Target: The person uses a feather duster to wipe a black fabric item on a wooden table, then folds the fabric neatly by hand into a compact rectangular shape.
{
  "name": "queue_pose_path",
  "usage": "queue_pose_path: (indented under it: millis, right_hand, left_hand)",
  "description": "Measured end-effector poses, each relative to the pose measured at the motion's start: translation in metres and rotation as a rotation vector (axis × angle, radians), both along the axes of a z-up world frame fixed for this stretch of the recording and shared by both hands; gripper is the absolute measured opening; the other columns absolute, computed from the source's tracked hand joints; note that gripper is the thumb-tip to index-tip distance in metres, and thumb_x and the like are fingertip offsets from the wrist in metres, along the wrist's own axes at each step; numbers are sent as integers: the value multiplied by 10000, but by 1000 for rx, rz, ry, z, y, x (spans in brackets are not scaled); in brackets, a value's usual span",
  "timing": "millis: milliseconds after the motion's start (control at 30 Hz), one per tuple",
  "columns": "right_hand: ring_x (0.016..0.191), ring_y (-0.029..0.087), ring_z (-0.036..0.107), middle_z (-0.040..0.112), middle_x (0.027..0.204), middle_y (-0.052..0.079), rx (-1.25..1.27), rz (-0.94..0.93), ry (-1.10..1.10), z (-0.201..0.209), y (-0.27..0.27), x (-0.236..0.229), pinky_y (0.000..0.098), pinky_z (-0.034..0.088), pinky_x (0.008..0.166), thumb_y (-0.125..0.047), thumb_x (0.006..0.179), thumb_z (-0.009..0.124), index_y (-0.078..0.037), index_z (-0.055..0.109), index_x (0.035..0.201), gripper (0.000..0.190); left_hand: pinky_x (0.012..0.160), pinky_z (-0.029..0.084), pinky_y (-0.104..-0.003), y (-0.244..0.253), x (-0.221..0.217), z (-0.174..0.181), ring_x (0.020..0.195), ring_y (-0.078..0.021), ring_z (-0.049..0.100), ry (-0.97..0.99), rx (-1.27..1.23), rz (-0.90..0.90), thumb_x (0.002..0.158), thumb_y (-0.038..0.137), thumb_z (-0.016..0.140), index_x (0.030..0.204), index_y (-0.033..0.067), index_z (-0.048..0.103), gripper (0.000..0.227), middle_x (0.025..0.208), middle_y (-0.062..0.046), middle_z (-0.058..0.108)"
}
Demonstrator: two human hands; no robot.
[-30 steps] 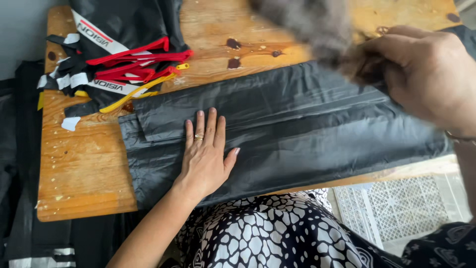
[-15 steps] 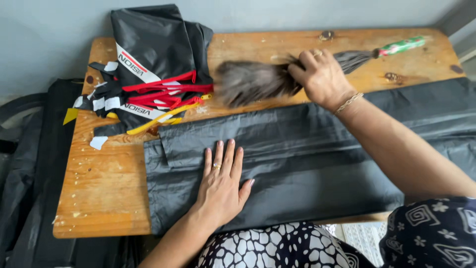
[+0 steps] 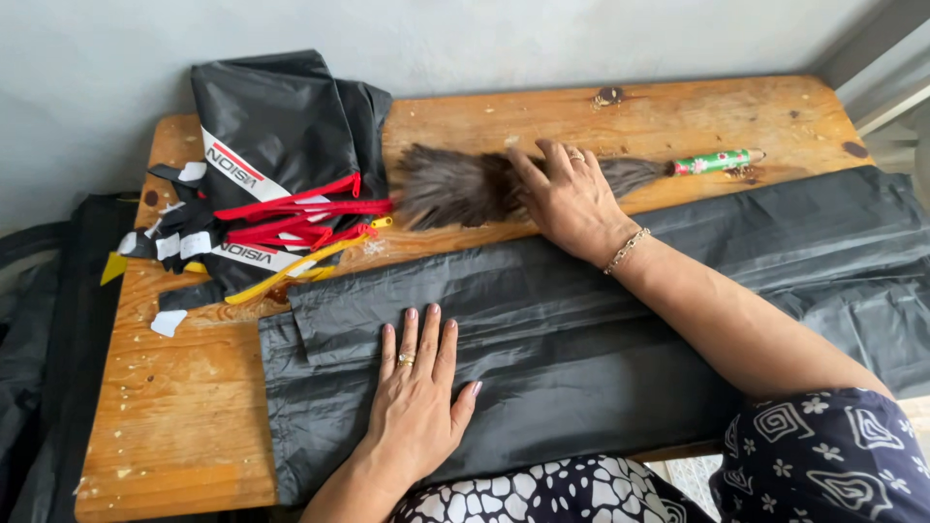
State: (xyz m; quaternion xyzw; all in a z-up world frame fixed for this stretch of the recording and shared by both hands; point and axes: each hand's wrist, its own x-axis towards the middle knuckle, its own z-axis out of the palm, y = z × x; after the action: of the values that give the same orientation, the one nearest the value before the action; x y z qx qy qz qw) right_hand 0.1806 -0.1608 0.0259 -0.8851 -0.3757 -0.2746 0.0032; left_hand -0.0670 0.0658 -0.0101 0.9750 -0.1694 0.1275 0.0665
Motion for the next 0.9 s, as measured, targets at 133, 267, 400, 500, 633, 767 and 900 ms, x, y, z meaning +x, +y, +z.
queue_pose_path:
  millis: [133, 267, 400, 500, 633, 767, 900]
  right_hand:
    - [836, 396, 607, 558, 1011, 173, 51, 5, 83, 13, 8, -27, 492, 488, 781, -341, 1017, 629, -56, 600, 1145, 313]
    - [894, 439, 667, 641, 1010, 173, -25, 24, 588, 11, 3, -29, 530, 527, 821, -549, 948, 638, -92, 653, 1049, 468]
    - [1066, 481, 697, 731, 1031, 242, -146, -116, 1000, 32, -4, -12, 548, 534, 974, -679, 681, 840, -41, 716, 1114, 781]
    - [1099, 421, 711, 796, 1047, 173, -183, -28, 1113, 11, -24, 11, 506, 552, 960, -569, 606, 927, -140, 795, 1107, 673]
    - [1068, 392, 727, 797, 1025, 149, -124, -59, 1146, 48, -22, -9, 484, 565, 932, -409, 678, 927, -178, 810, 1113, 506]
    - [987, 355, 724, 751, 966, 64, -92, -21, 827, 57, -39, -33, 460, 578, 829, -321, 766, 865, -201, 757, 1049, 325]
    - [961, 274, 710, 666, 1006, -57, -95, 48, 416, 71, -48, -85, 394, 580, 791, -413, 855, 803, -228, 672, 966, 253]
  left_hand:
    - [1245, 151, -610, 0, 2, 1, 1531, -448, 230, 1, -24, 10, 998, 514, 445, 1550, -12, 346, 769, 1655, -258, 261]
    - [1241, 154, -619, -1, -2, 3, 1518, -465, 251, 24, -42, 8, 982, 503, 475, 1536, -21, 373, 770, 1641, -266, 288]
    - [1220, 86, -653, -2, -3, 8, 1521, -525, 168, 96, -138, -12, 997, 460, 502, 1524, -58, 369, 751, 1659, -314, 181]
    - [1124, 389, -602, -3, 1, -26, 1271, -497, 498, -252, -255, -65, 962, 477, 606, 1188, 42, 633, 491, 1309, -247, 466]
    - [744, 459, -489, -5, -4, -22, 812, -340, 506, -284, -134, -90, 987, 437, 522, 1016, 113, 646, 349, 913, -106, 469]
    - [746, 459, -475, -8, -3, -16, 870, -361, 555, -233, -86, -35, 996, 409, 515, 1119, 60, 673, 402, 1047, -171, 551]
    - [855, 486, -502, -11, 1, -18, 1008, -403, 596, -228, 0, 94, 993, 403, 530, 1257, -17, 654, 512, 1155, -227, 607]
